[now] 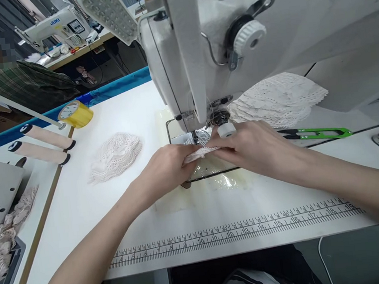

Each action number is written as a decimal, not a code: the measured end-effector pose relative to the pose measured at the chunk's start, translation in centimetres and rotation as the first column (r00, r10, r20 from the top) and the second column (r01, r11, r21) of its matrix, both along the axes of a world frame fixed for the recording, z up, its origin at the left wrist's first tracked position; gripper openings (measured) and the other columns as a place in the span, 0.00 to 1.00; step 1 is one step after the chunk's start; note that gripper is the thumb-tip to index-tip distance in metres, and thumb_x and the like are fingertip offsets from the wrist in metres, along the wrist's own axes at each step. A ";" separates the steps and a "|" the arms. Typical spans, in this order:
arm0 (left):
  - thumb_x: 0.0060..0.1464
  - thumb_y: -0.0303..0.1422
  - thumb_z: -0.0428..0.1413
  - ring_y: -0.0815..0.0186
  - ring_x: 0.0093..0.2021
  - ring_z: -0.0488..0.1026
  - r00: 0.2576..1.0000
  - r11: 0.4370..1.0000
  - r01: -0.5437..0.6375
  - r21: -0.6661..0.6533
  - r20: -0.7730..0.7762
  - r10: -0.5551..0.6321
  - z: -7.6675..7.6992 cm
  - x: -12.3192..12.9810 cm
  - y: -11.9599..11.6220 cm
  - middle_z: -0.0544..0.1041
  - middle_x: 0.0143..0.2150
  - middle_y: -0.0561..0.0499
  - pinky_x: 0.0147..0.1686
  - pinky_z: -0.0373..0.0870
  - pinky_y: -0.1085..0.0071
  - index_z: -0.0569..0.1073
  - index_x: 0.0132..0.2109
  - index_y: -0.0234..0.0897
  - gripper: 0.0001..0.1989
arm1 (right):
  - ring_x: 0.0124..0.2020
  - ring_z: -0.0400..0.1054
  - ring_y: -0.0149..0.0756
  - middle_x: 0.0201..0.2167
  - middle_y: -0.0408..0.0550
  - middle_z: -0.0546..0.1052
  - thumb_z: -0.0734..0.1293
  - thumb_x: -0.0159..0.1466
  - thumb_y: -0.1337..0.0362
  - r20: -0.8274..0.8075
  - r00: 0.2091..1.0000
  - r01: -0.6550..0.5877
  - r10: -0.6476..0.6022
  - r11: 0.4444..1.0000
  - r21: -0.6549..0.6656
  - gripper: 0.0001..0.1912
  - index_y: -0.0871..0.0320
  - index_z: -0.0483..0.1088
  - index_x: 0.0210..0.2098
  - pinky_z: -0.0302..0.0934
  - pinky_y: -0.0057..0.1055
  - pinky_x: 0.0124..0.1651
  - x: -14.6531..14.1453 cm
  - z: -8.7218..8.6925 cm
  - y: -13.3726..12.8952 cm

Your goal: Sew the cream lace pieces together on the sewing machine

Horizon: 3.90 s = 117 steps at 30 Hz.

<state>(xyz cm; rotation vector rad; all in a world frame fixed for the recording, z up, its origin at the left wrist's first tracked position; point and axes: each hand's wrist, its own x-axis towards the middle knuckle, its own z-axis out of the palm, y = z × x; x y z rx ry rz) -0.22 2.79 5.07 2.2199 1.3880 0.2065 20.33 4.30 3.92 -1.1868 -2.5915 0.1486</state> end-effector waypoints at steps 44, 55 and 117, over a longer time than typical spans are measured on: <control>0.63 0.28 0.49 0.53 0.56 0.73 0.971 0.757 0.204 0.621 -0.225 -0.078 -4.1 -0.6 -2.6 0.75 0.55 0.41 0.65 0.44 0.33 0.73 0.56 0.36 0.16 | 0.36 0.72 0.35 0.33 0.44 0.82 0.59 0.64 0.77 0.018 0.967 -0.246 0.253 0.919 0.308 0.15 0.57 0.74 0.30 0.55 0.35 0.49 0.1 -2.5 -0.4; 0.63 0.29 0.49 0.55 0.58 0.71 0.971 0.752 0.176 0.635 -0.238 -0.026 -4.7 -0.5 -1.6 0.75 0.57 0.41 0.67 0.41 0.36 0.72 0.57 0.37 0.17 | 0.31 0.69 0.35 0.32 0.43 0.81 0.59 0.66 0.75 0.096 0.976 -0.217 0.196 0.909 0.356 0.15 0.56 0.75 0.33 0.53 0.37 0.48 0.1 -3.0 0.6; 0.62 0.31 0.53 0.59 0.54 0.75 0.962 0.584 0.251 0.772 -0.264 -0.064 -5.0 -0.4 -2.7 0.80 0.49 0.44 0.65 0.57 0.51 0.76 0.50 0.31 0.13 | 0.38 0.73 0.37 0.36 0.46 0.82 0.60 0.69 0.66 -0.022 0.976 -0.184 0.218 0.870 0.458 0.13 0.58 0.77 0.41 0.55 0.45 0.60 0.0 -4.0 0.3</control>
